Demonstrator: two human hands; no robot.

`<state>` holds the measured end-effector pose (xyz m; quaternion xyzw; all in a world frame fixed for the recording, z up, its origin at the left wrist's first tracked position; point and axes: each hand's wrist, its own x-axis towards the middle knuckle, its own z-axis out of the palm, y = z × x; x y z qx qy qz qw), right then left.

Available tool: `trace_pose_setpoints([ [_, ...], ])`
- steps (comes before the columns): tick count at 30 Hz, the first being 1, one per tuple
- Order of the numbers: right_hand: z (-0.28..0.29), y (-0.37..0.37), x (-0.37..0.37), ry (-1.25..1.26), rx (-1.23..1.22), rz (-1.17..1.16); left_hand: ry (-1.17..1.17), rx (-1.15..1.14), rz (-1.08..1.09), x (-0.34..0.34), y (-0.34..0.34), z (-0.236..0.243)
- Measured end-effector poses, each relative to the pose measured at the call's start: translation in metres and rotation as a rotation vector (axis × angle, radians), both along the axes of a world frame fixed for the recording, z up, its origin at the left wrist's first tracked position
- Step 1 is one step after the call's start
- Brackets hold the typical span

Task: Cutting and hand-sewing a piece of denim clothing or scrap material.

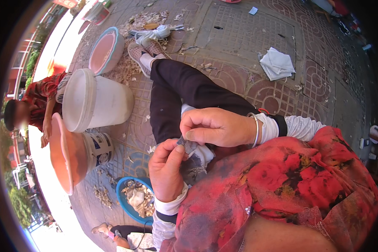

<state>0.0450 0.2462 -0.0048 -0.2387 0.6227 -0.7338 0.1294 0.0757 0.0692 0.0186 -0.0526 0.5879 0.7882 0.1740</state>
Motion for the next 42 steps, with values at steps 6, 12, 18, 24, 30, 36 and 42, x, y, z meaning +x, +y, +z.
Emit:
trace_pose_setpoints([
  [6,-0.001,0.000,-0.002,0.257,0.053,-0.181,-0.008,0.043,0.027,0.001,0.000,0.000],
  [12,0.000,-0.003,0.002,0.517,0.148,-0.195,0.003,0.040,0.028,0.003,-0.001,-0.001],
  [18,0.001,-0.003,0.004,0.197,0.090,-0.089,0.051,-0.025,0.003,0.005,0.000,0.000],
  [24,0.007,0.004,-0.003,-0.290,-0.370,-0.105,-0.020,0.043,0.048,0.003,-0.003,-0.003],
  [30,0.000,-0.001,-0.001,0.315,0.125,-0.136,-0.087,0.088,0.089,-0.002,-0.003,-0.006],
  [36,0.000,-0.006,0.002,0.419,0.186,-0.168,-0.067,0.145,0.036,-0.002,-0.004,-0.006],
  [42,0.000,-0.008,0.002,0.469,0.224,-0.193,-0.008,0.041,0.016,0.003,-0.004,-0.005],
])
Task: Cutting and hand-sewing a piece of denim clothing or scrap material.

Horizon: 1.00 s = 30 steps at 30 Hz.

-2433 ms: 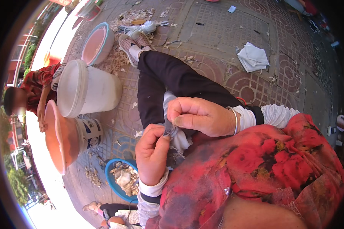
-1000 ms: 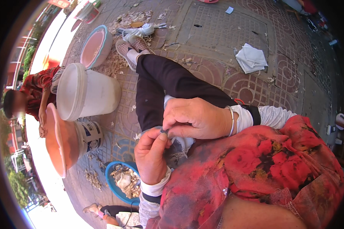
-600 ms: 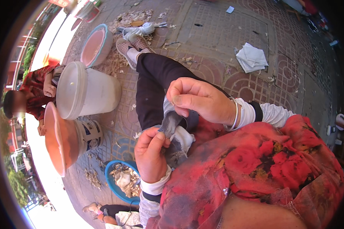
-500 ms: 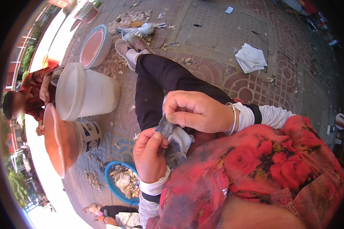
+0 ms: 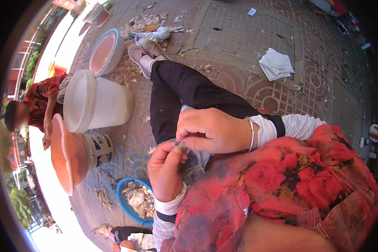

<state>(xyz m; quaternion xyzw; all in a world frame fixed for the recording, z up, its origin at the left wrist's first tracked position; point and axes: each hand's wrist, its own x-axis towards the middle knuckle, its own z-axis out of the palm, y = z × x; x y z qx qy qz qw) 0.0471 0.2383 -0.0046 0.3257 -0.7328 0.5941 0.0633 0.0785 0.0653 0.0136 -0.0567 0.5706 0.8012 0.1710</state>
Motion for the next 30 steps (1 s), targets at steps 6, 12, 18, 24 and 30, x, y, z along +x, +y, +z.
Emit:
trace_pose_setpoints([
  [6,0.003,-0.002,0.003,0.042,0.021,-0.044,0.010,-0.067,0.000,0.001,0.000,0.002],
  [12,-0.003,0.001,0.006,-0.375,-0.378,0.124,-0.001,-0.078,-0.016,-0.001,0.004,0.008],
  [18,-0.004,0.019,-0.014,-0.740,-0.843,0.146,-0.066,-0.033,0.035,-0.003,-0.001,-0.003],
  [24,-0.028,0.078,-0.019,-0.705,-0.788,-0.191,-0.070,0.018,0.074,-0.007,-0.002,-0.006],
  [30,-0.116,0.194,-0.026,-0.875,-0.412,-0.699,-0.111,0.082,0.091,-0.008,-0.006,-0.009],
])
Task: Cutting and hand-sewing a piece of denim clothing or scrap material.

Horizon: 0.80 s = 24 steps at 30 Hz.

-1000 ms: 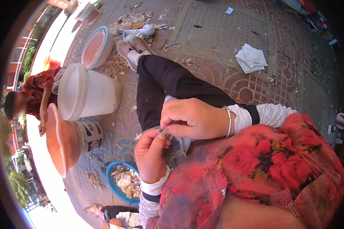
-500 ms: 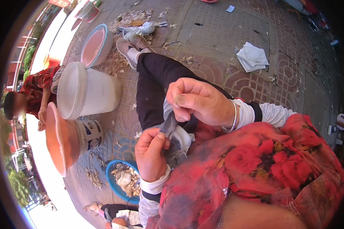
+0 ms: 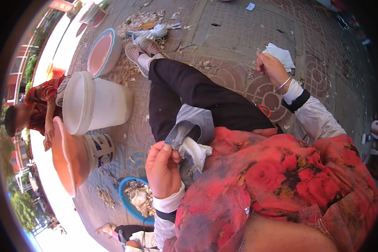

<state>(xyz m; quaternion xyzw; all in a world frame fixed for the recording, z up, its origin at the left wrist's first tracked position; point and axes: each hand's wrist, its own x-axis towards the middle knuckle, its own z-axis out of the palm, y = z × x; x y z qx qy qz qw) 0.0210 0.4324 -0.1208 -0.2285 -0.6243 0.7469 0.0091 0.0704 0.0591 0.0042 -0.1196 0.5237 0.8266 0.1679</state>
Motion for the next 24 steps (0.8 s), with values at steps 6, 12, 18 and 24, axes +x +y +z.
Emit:
trace_pose_setpoints([
  [6,-0.155,0.110,0.049,-0.279,0.365,0.018,-0.038,-0.049,0.050,-0.001,-0.003,-0.004],
  [12,-0.185,0.073,0.110,-0.549,0.437,0.125,0.254,-0.472,0.187,0.008,-0.002,0.000],
  [18,-0.180,0.020,0.146,-0.382,0.918,0.453,0.421,-0.693,0.034,0.004,0.004,0.004],
  [24,-0.208,0.003,0.161,-0.403,0.978,0.610,0.541,-0.949,-0.064,-0.005,0.009,0.005],
])
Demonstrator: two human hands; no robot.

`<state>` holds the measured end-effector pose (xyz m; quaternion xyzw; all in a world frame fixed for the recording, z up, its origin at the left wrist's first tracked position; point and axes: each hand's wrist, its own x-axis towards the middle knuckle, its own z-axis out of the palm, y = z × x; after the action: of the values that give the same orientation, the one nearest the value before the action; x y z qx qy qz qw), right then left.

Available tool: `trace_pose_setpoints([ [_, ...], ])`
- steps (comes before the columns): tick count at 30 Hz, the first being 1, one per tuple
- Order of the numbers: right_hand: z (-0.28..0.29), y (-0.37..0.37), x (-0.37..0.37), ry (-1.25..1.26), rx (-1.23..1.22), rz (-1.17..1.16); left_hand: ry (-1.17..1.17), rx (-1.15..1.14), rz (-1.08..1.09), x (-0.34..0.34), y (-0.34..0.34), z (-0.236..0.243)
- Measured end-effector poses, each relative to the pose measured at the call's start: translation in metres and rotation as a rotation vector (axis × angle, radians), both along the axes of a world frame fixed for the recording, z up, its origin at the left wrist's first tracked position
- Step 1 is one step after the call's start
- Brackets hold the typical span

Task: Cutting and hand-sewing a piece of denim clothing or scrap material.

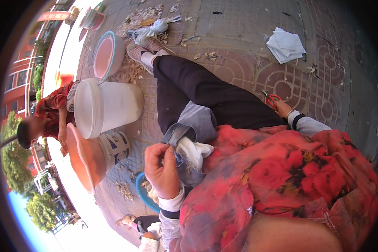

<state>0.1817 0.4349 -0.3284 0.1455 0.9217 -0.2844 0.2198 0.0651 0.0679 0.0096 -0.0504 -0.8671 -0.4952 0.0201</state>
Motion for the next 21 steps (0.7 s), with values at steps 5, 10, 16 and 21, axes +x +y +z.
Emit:
trace_pose_setpoints([
  [5,0.014,-0.008,-0.007,0.042,0.074,-0.110,0.065,-0.179,-0.045,0.000,0.000,0.002],
  [10,0.014,-0.006,-0.006,0.034,0.115,-0.132,0.607,-0.806,-0.349,0.004,0.008,0.015],
  [16,0.000,-0.003,0.008,0.155,0.221,-0.050,0.235,-0.472,-0.522,0.003,0.000,0.010],
  [21,0.001,-0.010,0.002,0.151,0.214,-0.007,-0.073,-0.060,-0.375,0.007,-0.010,0.007],
])
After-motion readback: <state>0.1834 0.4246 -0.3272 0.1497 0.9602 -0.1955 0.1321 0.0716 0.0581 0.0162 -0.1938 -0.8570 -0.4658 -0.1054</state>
